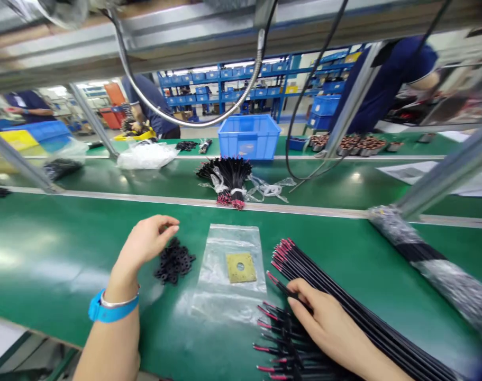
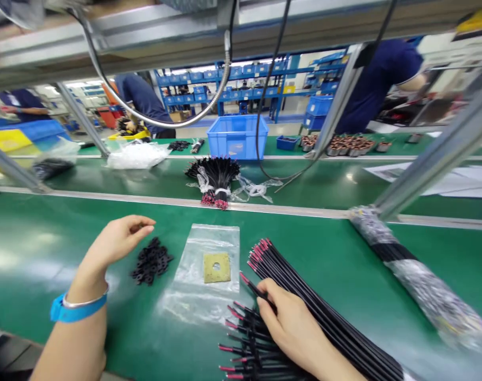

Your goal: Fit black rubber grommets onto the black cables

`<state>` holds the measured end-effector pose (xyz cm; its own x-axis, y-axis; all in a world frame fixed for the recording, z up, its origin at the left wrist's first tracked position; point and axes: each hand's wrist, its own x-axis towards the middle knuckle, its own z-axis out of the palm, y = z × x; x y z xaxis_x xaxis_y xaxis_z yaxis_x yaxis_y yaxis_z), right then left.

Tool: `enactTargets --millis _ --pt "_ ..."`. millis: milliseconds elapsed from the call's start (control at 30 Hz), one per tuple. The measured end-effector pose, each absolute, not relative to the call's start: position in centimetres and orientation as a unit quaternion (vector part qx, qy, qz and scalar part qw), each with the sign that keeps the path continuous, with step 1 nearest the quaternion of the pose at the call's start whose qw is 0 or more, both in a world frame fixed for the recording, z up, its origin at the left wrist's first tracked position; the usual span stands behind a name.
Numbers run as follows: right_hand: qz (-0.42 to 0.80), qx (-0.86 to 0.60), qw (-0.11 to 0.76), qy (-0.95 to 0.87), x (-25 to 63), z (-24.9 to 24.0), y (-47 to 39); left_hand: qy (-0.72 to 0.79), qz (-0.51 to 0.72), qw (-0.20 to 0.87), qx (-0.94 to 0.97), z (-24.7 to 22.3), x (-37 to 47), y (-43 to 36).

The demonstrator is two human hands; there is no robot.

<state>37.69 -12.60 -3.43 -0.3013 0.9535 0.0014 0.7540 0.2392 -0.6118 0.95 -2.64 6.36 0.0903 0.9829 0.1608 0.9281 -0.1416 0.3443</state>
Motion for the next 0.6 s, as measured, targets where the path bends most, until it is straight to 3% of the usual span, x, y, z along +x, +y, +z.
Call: enactTargets --millis 133,333,500,600 --pt "0.265 -0.561 0.153 -0.769 37.9 -3.9 -12.3 0.639 0.054 0.131 0.756 4.9 -0.8 -2.4" --pt "0.329 -0.547 0.089 -0.764 38.1 -2.4 -12.6 0.594 0.009 0.146 0.791 2.4 2.9 -1.7" --pt "0.361 -0.534 0.144 -0.751 38.0 -1.3 -12.5 0.561 0.009 0.128 0.818 2.4 4.1 -2.0" --pt "0.383 -0.538 0.181 -0.728 38.0 -1.4 -12.5 0.553 0.099 0.189 0.805 3.0 5.1 -2.5"
